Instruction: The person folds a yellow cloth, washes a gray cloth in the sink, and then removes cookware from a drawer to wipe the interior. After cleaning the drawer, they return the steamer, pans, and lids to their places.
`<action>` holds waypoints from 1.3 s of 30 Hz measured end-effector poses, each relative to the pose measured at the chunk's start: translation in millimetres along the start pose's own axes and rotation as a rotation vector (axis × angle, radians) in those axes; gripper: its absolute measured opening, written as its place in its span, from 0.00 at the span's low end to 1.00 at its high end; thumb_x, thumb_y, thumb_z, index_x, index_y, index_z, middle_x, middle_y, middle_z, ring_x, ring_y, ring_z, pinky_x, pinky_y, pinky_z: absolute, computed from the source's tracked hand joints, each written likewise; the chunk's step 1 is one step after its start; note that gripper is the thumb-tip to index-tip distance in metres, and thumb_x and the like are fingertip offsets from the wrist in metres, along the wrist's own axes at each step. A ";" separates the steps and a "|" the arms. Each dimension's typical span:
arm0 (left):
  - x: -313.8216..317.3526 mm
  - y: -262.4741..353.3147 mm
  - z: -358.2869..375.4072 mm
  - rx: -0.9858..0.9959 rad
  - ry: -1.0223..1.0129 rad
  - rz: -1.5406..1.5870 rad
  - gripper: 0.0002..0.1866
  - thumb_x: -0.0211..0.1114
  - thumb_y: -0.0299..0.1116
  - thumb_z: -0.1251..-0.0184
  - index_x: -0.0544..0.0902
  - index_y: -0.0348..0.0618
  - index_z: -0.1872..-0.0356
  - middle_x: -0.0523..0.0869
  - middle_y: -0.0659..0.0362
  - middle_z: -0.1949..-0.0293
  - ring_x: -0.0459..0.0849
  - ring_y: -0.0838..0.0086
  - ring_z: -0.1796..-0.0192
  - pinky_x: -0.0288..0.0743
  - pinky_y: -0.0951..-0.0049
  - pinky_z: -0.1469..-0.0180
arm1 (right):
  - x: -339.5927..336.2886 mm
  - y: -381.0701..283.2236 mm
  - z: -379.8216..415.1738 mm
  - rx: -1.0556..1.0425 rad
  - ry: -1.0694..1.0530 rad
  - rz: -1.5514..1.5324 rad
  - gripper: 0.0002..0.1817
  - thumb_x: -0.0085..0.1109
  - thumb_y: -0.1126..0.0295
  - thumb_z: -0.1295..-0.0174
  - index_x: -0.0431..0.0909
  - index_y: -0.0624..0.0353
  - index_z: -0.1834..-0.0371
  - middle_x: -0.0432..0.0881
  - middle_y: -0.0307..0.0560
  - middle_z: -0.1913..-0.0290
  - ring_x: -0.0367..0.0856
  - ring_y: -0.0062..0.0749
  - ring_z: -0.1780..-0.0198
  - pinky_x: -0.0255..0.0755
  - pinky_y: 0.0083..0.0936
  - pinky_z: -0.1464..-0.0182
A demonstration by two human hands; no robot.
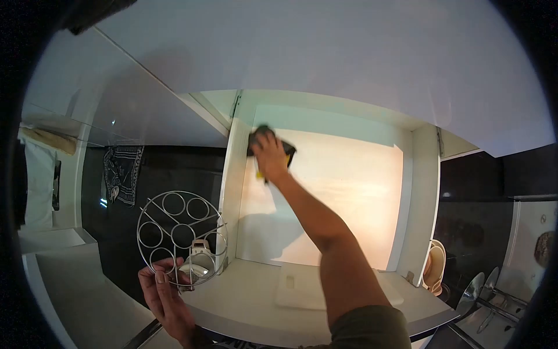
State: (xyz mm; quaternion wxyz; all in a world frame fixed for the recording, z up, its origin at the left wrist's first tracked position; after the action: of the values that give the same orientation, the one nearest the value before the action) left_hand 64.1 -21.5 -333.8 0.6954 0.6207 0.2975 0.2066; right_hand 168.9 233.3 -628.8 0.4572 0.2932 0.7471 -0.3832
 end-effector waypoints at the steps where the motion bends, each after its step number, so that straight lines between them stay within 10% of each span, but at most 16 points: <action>1: -0.7 0.3 -0.4 -0.001 -0.001 0.002 0.08 0.50 0.35 0.29 0.68 0.41 0.59 0.79 0.51 0.62 0.74 0.77 0.72 0.67 0.81 0.72 | 3.6 -13.7 30.8 -0.056 -0.037 -0.017 0.17 0.49 0.67 0.43 0.75 0.51 0.49 0.68 0.46 0.39 0.59 0.46 0.34 0.55 0.43 0.35; 6: -2.5 1.9 -0.1 -0.018 -0.025 0.010 0.09 0.49 0.35 0.29 0.68 0.41 0.59 0.79 0.51 0.63 0.74 0.77 0.73 0.67 0.80 0.73 | -8.6 -60.1 120.3 -0.405 -0.065 -0.199 0.10 0.53 0.63 0.45 0.80 0.44 0.61 0.71 0.43 0.43 0.67 0.44 0.40 0.62 0.41 0.39; 14: -4.7 4.5 -1.4 -0.025 -0.031 0.010 0.09 0.49 0.36 0.29 0.68 0.41 0.60 0.79 0.51 0.63 0.74 0.78 0.73 0.68 0.81 0.71 | 1.4 -29.8 21.3 0.019 0.051 0.025 0.16 0.47 0.71 0.46 0.76 0.51 0.53 0.67 0.49 0.41 0.66 0.47 0.45 0.63 0.39 0.48; 19: -4.6 4.6 1.4 -0.040 -0.047 0.068 0.08 0.48 0.35 0.28 0.67 0.41 0.59 0.79 0.51 0.62 0.75 0.79 0.73 0.69 0.81 0.71 | -32.6 -86.6 137.9 -0.338 -0.234 -0.319 0.17 0.56 0.78 0.53 0.79 0.52 0.58 0.70 0.48 0.44 0.66 0.50 0.43 0.64 0.45 0.44; 23: -10.3 2.0 -1.2 -0.023 -0.116 0.061 0.07 0.46 0.33 0.27 0.65 0.39 0.58 0.79 0.49 0.59 0.75 0.79 0.70 0.70 0.81 0.68 | 30.6 -49.1 68.0 0.248 0.304 -1.064 0.05 0.50 0.76 0.38 0.73 0.60 0.61 0.78 0.42 0.63 0.75 0.30 0.60 0.68 0.29 0.49; 24: -12.8 1.2 -0.9 -0.022 -0.157 0.053 0.07 0.44 0.32 0.27 0.63 0.38 0.57 0.78 0.47 0.57 0.75 0.78 0.69 0.71 0.80 0.67 | -41.9 -47.5 19.3 0.685 0.008 -1.024 0.11 0.45 0.66 0.31 0.73 0.61 0.55 0.78 0.42 0.60 0.75 0.27 0.56 0.68 0.24 0.49; 27: -10.9 -0.1 0.8 -0.034 -0.158 0.077 0.08 0.44 0.31 0.27 0.63 0.37 0.57 0.77 0.47 0.57 0.75 0.79 0.69 0.71 0.80 0.66 | -58.1 -53.7 -50.3 0.747 0.029 -1.523 0.30 0.50 0.61 0.34 0.55 0.62 0.33 0.69 0.51 0.41 0.68 0.30 0.43 0.63 0.26 0.42; 30: -11.7 -1.0 1.7 -0.005 -0.161 0.121 0.08 0.44 0.31 0.27 0.63 0.37 0.56 0.77 0.48 0.56 0.75 0.80 0.69 0.71 0.80 0.66 | -55.4 -90.9 -24.1 0.651 -0.061 -0.804 0.36 0.50 0.62 0.38 0.44 0.61 0.30 0.64 0.65 0.42 0.66 0.50 0.43 0.60 0.36 0.40; 32: -11.8 -1.1 2.5 0.021 -0.156 0.161 0.08 0.44 0.31 0.27 0.63 0.37 0.55 0.77 0.48 0.56 0.75 0.80 0.68 0.71 0.81 0.65 | -24.2 -108.1 24.9 0.472 -0.046 -0.842 0.32 0.51 0.63 0.39 0.48 0.65 0.36 0.64 0.77 0.51 0.66 0.67 0.50 0.62 0.49 0.46; 35: -12.7 -2.6 4.2 0.056 -0.166 0.185 0.08 0.44 0.31 0.27 0.63 0.37 0.55 0.77 0.48 0.56 0.75 0.81 0.68 0.71 0.81 0.64 | -25.1 -157.8 102.5 0.519 -0.399 -0.952 0.36 0.55 0.58 0.41 0.49 0.76 0.42 0.66 0.72 0.51 0.68 0.60 0.50 0.60 0.46 0.47; 39: -13.6 -0.1 2.8 0.075 -0.147 0.191 0.08 0.44 0.31 0.27 0.64 0.37 0.56 0.78 0.49 0.55 0.75 0.81 0.67 0.71 0.81 0.65 | -43.0 -196.6 153.6 0.777 -0.723 -1.173 0.36 0.62 0.64 0.46 0.53 0.63 0.38 0.71 0.60 0.48 0.71 0.52 0.48 0.63 0.40 0.43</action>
State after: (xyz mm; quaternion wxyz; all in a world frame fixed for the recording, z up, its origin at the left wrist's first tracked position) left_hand 55.9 -32.5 -331.5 0.6686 0.6855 0.1926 0.2146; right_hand 101.9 -4.7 -574.2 0.2596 -0.1526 0.3976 -0.8667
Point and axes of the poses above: each hand's wrist, its own z-axis away from the middle knuckle, its own x-axis out of the palm, y = z × x, the point moved 1 cm from there along -z, towards the middle knuckle
